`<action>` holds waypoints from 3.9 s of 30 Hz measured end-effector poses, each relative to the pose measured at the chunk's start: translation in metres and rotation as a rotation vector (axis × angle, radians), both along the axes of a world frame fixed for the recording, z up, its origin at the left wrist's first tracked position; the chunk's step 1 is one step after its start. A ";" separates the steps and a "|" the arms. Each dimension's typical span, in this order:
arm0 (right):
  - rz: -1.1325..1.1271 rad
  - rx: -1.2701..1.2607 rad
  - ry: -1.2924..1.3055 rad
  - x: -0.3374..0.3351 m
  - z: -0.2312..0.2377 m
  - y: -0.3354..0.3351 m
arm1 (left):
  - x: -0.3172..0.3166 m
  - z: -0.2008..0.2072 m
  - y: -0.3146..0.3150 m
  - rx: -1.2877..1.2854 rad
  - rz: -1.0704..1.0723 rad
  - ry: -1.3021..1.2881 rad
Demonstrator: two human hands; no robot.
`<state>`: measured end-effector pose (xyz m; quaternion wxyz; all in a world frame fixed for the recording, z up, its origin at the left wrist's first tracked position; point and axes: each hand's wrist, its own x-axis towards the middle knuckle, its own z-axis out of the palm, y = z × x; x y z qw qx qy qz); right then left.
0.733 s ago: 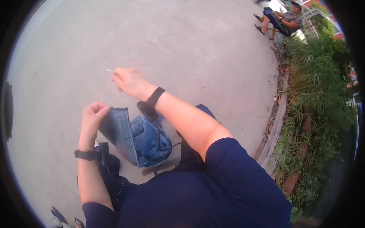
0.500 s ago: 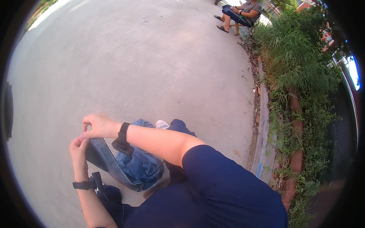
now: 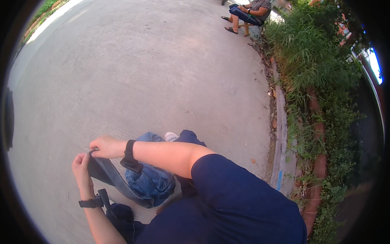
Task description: Trimming and fraying the edges of a piece of denim fabric using small scissors.
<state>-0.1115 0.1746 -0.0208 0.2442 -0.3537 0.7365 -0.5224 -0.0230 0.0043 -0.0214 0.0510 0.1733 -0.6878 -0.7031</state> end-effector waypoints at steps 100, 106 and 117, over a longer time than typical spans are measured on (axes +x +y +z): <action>-0.085 -0.784 -1.134 0.232 0.082 0.184 | 0.231 0.103 0.141 0.526 -0.183 0.174; -0.072 -0.826 -1.169 0.237 0.086 0.186 | 0.233 0.109 0.147 0.526 -0.229 0.195; 0.004 -0.847 -1.184 0.234 0.070 0.189 | 0.233 0.104 0.150 0.528 -0.233 0.194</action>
